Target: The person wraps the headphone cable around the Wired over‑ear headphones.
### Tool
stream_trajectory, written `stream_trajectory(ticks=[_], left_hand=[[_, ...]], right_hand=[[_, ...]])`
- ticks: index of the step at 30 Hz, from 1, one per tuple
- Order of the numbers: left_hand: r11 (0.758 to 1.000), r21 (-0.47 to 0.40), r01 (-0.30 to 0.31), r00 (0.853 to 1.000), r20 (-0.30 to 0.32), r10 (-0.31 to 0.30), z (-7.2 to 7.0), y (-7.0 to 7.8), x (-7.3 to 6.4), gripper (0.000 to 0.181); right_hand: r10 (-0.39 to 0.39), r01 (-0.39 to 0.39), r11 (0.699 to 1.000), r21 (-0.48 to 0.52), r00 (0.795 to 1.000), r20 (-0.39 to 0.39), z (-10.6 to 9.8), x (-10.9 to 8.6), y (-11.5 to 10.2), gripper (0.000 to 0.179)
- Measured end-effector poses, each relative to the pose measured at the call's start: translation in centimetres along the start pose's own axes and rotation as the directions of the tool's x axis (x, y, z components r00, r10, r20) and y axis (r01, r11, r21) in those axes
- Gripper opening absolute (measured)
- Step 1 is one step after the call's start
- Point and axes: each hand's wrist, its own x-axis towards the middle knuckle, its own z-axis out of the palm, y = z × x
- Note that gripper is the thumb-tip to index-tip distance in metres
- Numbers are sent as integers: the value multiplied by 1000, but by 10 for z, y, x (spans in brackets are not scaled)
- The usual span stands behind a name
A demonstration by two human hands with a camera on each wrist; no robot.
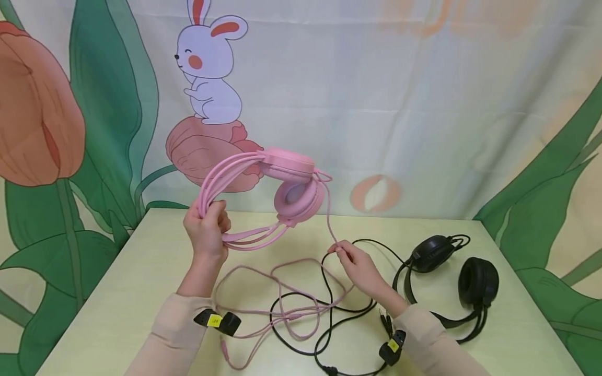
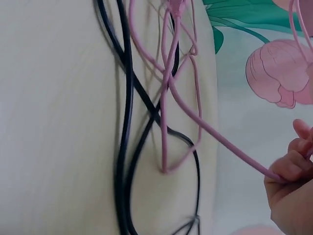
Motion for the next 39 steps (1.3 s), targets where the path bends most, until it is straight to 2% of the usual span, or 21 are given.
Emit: stream_trajectory(ticks=[4, 8, 12, 17, 24, 28, 32, 39], left_hand=[[1000, 22, -1, 1000, -8, 1, -2, 0, 0, 17], [999, 51, -2, 1000, -7, 2, -3, -2, 0, 17], [998, 68, 10, 1000, -12, -9, -4, -4, 0, 17], [996, 69, 50, 999, -22, -49, -3, -7, -2, 17], [995, 59, 78, 997, -3, -78, -1, -13, -6, 17], [993, 91, 74, 997, 4, -74, 0, -16, -9, 19], [987, 136, 80, 997, 11, -82, 1, -19, -13, 20], [982, 172, 78, 996, 19, -83, 3, -24, -16, 20]], right_hand=[[-140, 139, 974, -176, 990, 10, -10, -1, -7, 28], [-281, 280, 906, -319, 959, 41, -19, -1, -18, 24], [-399, 379, 825, -419, 916, 42, -25, -1, -25, 22], [-500, 460, 743, -485, 864, 53, -30, -1, -25, 24], [-649, 566, 597, -569, 757, 72, -37, -2, -28, 27], [-694, 588, 515, -624, 714, 100, -41, -1, -37, 25], [-717, 600, 441, -667, 682, 140, -46, 3, -48, 28], [-750, 643, 337, -688, 625, 217, -53, 10, -63, 31]])
